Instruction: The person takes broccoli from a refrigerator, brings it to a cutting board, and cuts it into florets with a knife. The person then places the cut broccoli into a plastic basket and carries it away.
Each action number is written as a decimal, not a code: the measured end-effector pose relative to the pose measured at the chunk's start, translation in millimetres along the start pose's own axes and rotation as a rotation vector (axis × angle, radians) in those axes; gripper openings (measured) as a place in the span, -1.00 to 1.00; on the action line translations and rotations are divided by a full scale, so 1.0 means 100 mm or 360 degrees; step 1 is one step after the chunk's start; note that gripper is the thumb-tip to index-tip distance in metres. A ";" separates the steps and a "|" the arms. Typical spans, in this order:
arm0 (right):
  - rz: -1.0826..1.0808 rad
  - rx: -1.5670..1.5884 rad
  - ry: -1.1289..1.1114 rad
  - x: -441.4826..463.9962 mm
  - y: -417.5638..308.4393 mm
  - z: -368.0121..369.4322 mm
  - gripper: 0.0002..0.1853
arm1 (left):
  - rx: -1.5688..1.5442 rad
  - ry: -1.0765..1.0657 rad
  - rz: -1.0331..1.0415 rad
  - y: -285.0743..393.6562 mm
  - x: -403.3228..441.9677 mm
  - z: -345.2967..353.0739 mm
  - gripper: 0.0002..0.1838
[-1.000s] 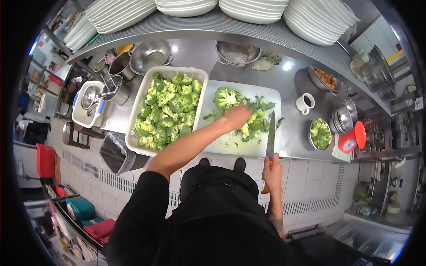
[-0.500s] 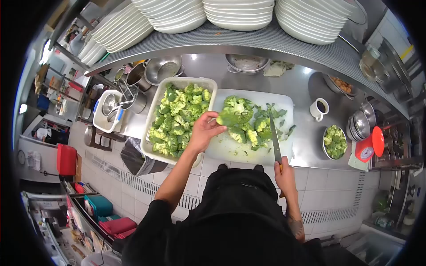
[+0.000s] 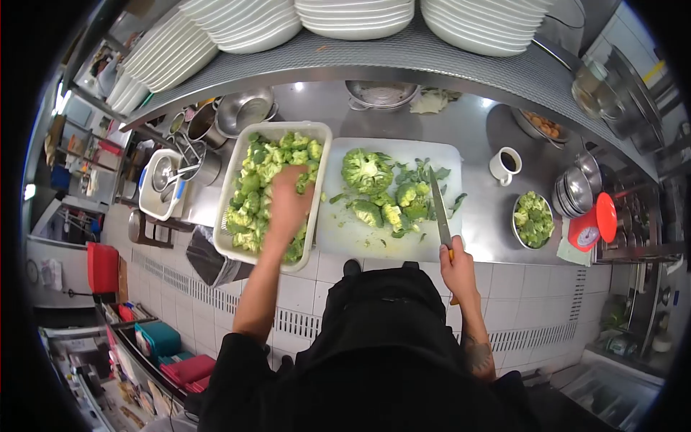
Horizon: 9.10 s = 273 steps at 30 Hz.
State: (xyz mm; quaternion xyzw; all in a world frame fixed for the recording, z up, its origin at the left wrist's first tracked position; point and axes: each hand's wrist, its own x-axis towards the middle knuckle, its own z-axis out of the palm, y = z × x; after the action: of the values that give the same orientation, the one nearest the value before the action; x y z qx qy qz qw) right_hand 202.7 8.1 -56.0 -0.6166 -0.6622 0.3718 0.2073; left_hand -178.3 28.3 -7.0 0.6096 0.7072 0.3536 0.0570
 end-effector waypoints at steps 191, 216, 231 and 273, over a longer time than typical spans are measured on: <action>0.0157 -0.0164 0.0165 -0.34 0.23 -0.22 -0.81 | -0.1020 -0.0050 -0.0028 0.58 -0.11 1.80 -0.50; -0.0053 -0.0141 0.0010 -0.10 0.41 -0.02 -0.85 | 0.0758 -0.0812 0.0668 0.63 0.55 1.93 -0.43; 0.0029 -0.0235 -0.0017 -0.35 0.19 -0.11 -0.82 | -0.1210 -0.0294 -0.0261 0.52 0.47 1.51 -0.53; -0.0105 -0.0301 -0.0159 0.11 0.21 0.25 -0.81 | -0.0609 -0.0127 -0.0058 0.74 -0.32 0.67 -0.65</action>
State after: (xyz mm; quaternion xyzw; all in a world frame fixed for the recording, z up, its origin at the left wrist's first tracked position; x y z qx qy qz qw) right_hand 196.8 11.7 -89.8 -0.5920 -0.7238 0.3308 0.1270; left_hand -75.5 28.3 -26.1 0.5882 0.6351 0.4561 0.2064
